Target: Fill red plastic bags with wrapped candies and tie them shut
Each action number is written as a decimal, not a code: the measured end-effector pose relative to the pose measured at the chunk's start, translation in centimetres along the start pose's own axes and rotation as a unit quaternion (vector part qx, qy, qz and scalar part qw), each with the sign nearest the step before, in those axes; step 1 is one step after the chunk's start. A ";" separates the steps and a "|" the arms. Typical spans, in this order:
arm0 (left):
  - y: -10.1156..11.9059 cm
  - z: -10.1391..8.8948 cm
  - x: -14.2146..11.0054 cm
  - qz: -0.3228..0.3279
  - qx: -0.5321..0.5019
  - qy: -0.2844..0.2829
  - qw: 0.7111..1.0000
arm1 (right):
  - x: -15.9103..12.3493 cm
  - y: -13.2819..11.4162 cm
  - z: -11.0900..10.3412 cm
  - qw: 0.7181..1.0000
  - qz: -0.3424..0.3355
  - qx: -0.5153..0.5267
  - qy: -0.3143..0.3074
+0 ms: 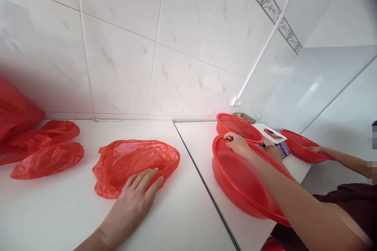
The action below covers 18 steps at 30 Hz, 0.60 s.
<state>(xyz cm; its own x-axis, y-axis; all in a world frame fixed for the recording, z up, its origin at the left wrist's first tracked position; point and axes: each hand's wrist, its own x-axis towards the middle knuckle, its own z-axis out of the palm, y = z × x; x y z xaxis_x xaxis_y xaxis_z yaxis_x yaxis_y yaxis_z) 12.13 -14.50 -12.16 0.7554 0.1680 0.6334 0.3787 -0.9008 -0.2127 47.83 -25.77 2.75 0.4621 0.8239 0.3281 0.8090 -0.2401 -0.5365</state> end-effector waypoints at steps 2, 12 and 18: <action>0.3 -0.1 0.1 0.007 -0.019 -0.028 0.999 | 1.1 -2.2 1.0 1.000 -0.008 0.015 0.013; 0.7 -0.4 0.2 0.035 -0.096 -0.071 0.992 | -0.5 -17.2 15.1 0.935 -0.167 0.130 -0.284; 0.8 -1.1 0.1 0.023 -0.128 -0.093 0.987 | 1.5 -16.0 12.0 0.960 -0.142 0.109 -0.213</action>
<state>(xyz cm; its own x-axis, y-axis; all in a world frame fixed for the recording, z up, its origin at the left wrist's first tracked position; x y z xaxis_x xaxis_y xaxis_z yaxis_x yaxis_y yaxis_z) 11.97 -15.67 -11.44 0.8630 0.1736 0.4745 0.2121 -0.9768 -0.0283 31.22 -14.57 2.47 0.0052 0.9868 0.1620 0.7638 0.1007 -0.6376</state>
